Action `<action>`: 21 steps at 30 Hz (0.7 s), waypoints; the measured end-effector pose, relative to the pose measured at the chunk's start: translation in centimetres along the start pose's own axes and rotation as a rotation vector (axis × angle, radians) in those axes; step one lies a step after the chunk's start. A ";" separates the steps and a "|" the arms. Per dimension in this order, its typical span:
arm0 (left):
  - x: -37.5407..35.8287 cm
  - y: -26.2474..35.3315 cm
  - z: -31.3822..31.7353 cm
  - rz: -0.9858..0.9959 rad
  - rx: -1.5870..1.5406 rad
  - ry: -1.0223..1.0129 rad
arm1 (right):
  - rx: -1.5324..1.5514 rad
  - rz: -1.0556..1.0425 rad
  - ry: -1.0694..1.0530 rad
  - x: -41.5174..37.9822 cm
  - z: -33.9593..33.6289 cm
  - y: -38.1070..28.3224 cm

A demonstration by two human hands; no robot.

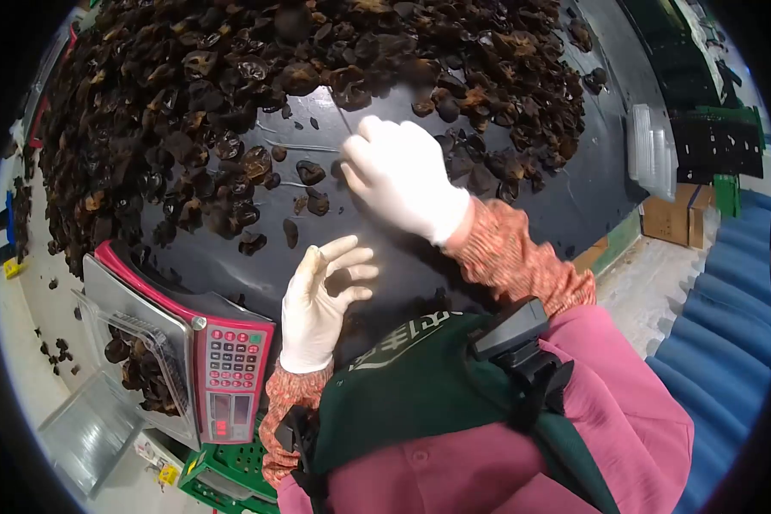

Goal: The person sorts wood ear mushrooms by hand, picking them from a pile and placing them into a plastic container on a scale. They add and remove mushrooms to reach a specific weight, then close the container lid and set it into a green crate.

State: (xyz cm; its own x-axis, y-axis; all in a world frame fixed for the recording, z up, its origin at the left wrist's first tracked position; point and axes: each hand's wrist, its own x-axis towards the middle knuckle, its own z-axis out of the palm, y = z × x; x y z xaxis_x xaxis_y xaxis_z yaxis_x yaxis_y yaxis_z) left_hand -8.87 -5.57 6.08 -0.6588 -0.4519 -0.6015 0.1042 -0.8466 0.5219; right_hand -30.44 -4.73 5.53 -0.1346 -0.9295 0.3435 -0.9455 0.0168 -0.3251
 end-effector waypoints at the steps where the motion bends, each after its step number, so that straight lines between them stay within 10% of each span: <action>1: -0.1 0.1 0.2 -0.011 -0.041 0.003 | 0.059 0.001 0.040 -0.3 -1.2 -0.9; 4: 0.1 -0.2 0.7 -0.033 -0.309 -0.019 | 0.508 -0.067 -0.104 -4.0 -2.8 -2.9; 14: 0.4 -1.0 -0.2 -0.072 -0.120 -0.022 | 0.042 0.011 -0.099 -4.8 -2.0 0.9; 21: -0.5 -0.2 2.0 -0.088 -0.131 0.061 | 0.420 0.018 -0.031 -4.9 -3.0 -0.5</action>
State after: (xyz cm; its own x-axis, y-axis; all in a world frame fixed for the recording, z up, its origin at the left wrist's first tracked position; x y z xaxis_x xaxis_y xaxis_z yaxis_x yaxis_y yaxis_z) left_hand -10.09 -4.61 7.48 -0.6237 -0.3873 -0.6789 0.1473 -0.9113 0.3846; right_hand -30.17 0.89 6.69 -0.1350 -0.9410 0.3103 -0.7391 -0.1129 -0.6641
